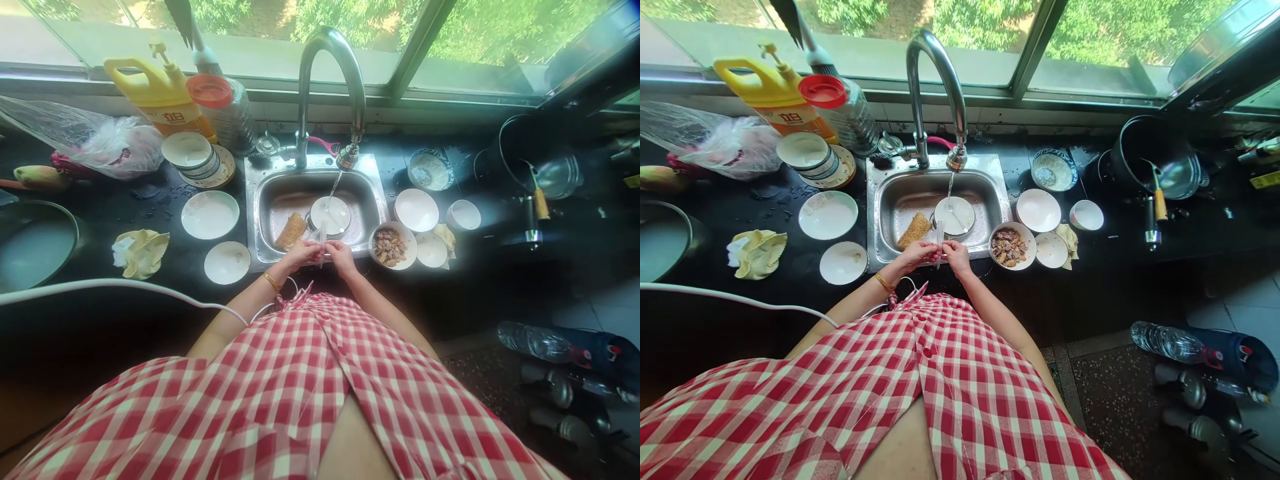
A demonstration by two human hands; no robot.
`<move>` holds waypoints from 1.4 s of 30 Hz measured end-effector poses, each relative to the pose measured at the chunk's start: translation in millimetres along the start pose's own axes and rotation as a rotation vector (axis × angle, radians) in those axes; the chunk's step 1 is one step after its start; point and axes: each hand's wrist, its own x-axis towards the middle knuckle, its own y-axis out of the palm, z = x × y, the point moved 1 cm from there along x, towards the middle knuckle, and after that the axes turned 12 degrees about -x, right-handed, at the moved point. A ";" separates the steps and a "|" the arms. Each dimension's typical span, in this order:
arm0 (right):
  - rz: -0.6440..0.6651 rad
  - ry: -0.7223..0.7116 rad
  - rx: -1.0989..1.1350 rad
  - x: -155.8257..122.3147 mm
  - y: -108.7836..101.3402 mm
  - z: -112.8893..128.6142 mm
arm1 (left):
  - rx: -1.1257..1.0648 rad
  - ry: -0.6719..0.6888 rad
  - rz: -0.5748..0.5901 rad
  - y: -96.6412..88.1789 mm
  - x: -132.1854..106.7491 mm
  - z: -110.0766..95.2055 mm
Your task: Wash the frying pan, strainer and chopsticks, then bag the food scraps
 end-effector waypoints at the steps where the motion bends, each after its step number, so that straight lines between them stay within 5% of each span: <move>1: 0.005 -0.002 -0.002 -0.5 0.0 0.2 | 0.005 -0.002 0.012 0.2 -0.2 -0.7; 7: 0.007 -0.029 -0.052 -5.6 -1.1 2.8 | 0.128 0.065 0.002 1.3 3.6 0.8; 17: 0.005 -0.113 -0.161 -13.3 -1.9 10.4 | 0.797 0.487 -0.127 5.7 3.8 1.5; 34: 0.073 -0.147 -0.232 -2.7 -10.9 7.3 | 0.968 0.479 -0.007 9.5 1.5 -3.5; 42: -0.015 -0.164 -0.341 3.4 -8.7 -2.0 | 1.182 0.541 -0.147 18.3 7.9 8.7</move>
